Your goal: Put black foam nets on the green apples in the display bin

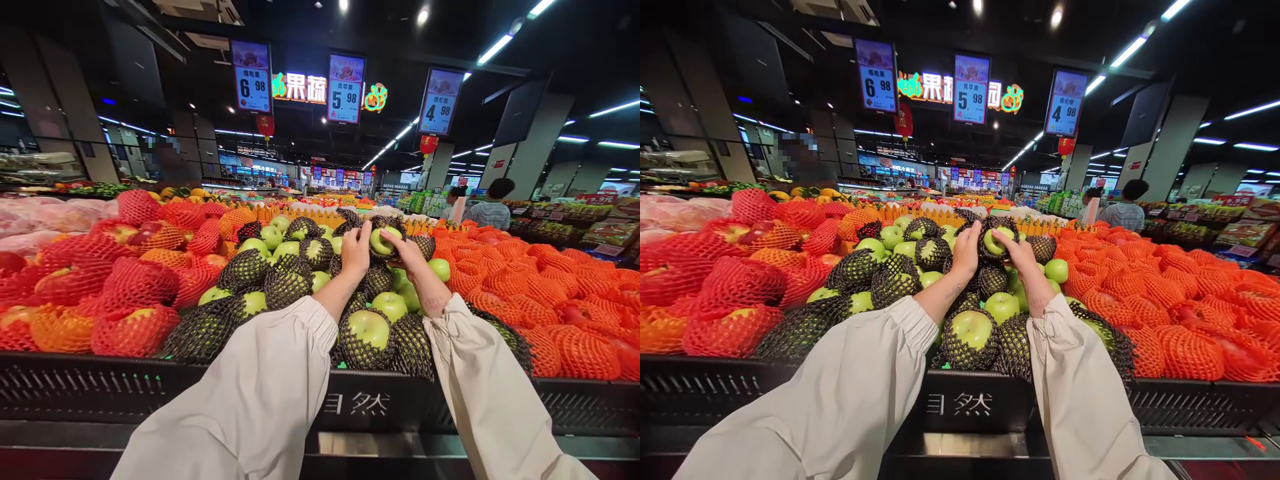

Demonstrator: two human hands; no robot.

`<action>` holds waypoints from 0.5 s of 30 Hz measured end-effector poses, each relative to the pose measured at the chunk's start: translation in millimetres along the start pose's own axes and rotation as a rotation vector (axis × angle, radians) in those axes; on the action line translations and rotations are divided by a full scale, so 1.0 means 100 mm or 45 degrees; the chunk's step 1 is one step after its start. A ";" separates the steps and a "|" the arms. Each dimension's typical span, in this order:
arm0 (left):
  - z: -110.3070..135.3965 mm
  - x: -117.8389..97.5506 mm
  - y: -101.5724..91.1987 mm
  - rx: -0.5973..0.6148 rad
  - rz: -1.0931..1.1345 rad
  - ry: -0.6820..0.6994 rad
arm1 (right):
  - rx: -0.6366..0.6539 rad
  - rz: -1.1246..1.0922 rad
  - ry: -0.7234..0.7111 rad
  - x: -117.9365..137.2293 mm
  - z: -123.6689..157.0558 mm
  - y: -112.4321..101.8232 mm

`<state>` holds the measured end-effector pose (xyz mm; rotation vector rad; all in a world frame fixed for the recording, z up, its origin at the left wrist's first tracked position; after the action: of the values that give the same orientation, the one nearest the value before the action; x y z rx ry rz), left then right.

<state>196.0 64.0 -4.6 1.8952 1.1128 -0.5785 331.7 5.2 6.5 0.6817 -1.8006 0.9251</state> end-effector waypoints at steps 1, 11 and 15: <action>0.01 -0.02 0.00 0.002 -0.080 0.054 | 0.001 0.014 -0.009 0.00 0.01 0.01; -0.15 0.13 -0.10 -0.282 0.214 -0.141 | 0.002 -0.013 -0.074 0.00 -0.02 0.01; -0.15 0.18 -0.07 -0.228 0.260 -0.215 | 0.022 -0.051 -0.074 0.00 -0.03 0.01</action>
<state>198.6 86.9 -12.9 1.7447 0.8227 -0.4964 332.2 8.8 6.9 0.7601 -1.8256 0.9027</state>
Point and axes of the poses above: each hand's wrist, its own z-axis away from the middle knuckle, its own y-axis out of the palm, x = y × z, the point moved 4 cm from there along -z, towards the middle knuckle, and after that the axes turned 14 degrees about z, right-handed, at the moved point
